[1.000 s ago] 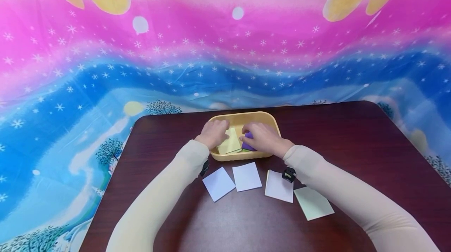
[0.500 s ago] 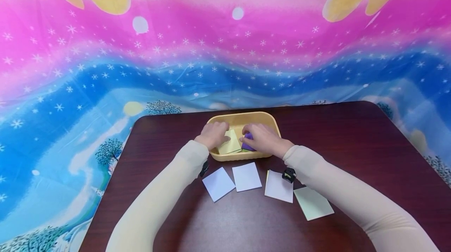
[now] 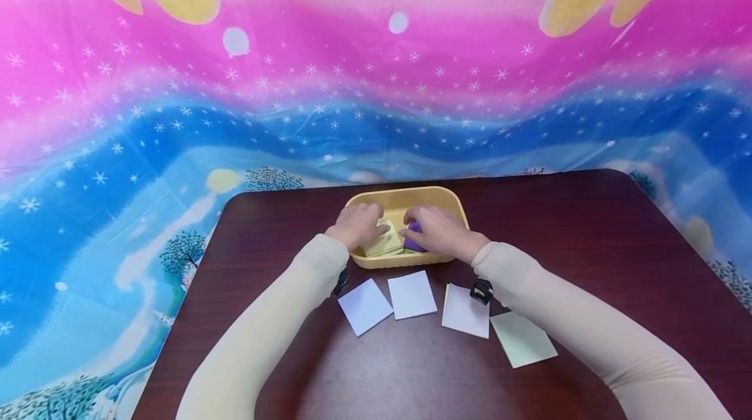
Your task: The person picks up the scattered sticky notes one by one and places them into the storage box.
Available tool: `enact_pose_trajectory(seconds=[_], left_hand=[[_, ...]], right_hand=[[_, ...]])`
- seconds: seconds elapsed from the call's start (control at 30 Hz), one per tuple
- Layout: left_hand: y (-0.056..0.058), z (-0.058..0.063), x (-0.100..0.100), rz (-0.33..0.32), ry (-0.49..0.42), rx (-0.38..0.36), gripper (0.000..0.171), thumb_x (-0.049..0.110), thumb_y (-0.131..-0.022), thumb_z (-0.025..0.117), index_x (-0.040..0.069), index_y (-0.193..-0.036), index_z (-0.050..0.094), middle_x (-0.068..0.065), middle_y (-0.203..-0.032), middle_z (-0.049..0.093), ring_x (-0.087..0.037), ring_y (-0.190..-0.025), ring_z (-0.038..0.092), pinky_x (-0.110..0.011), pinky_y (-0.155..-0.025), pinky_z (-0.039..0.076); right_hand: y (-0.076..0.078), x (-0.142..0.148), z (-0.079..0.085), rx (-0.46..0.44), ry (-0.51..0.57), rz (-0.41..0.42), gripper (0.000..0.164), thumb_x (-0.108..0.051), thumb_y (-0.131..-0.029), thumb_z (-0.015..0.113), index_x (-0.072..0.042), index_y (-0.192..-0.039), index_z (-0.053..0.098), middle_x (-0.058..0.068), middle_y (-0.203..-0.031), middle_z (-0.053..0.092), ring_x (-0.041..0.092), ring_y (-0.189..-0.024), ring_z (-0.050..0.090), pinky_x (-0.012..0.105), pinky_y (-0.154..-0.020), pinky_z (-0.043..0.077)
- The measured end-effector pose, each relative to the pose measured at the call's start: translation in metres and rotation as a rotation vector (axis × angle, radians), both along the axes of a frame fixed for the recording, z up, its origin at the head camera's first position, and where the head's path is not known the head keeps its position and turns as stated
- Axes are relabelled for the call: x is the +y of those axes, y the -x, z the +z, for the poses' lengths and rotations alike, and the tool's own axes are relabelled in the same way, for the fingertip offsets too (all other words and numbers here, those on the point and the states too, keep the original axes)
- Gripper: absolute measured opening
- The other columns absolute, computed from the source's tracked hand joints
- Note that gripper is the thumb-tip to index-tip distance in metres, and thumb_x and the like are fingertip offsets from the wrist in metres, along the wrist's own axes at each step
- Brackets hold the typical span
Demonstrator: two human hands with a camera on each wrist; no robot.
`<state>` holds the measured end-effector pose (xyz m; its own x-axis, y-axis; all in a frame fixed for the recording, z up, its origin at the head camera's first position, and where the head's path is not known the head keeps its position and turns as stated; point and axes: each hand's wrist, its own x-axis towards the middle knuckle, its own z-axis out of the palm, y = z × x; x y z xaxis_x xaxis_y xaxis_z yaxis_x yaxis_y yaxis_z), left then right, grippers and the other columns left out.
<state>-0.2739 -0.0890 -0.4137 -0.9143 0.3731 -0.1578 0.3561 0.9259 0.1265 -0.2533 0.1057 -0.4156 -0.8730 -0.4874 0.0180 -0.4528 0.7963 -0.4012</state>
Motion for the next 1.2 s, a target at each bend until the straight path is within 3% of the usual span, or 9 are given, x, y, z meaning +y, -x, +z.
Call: enact_pose_trajectory(seconds=[0.4,1.0,1.2], left_hand=[[-0.003,0.007,0.004,-0.02,-0.004,0.042,0.042,0.042,-0.1,0.061,0.01,-0.126,0.064,-0.008,-0.119,0.073,-0.024,-0.109,0.069,-0.044,-0.094,0.054],[-0.01,0.015,0.007,-0.04,-0.019,0.054,0.041,0.043,-0.1,0.061,0.012,-0.127,0.065,-0.006,-0.122,0.073,-0.024,-0.11,0.07,-0.043,-0.093,0.055],[-0.014,0.018,0.01,-0.056,-0.029,0.059,0.042,0.042,-0.1,0.061,0.012,-0.128,0.065,-0.005,-0.122,0.073,-0.023,-0.108,0.07,-0.043,-0.091,0.056]], right_hand=[[0.001,0.003,0.0,0.026,-0.005,0.0,0.035,-0.033,-0.096,0.069,-0.004,-0.115,0.071,0.013,-0.113,0.074,0.024,-0.095,0.07,0.043,-0.087,0.057],[-0.007,0.003,0.013,0.017,0.038,0.006,0.038,-0.034,-0.097,0.067,-0.003,-0.119,0.07,0.017,-0.118,0.072,0.031,-0.105,0.069,0.046,-0.092,0.056],[-0.008,0.005,0.014,0.051,0.039,0.015,0.036,-0.032,-0.097,0.067,-0.003,-0.118,0.071,0.017,-0.116,0.073,0.029,-0.102,0.069,0.045,-0.09,0.056]])
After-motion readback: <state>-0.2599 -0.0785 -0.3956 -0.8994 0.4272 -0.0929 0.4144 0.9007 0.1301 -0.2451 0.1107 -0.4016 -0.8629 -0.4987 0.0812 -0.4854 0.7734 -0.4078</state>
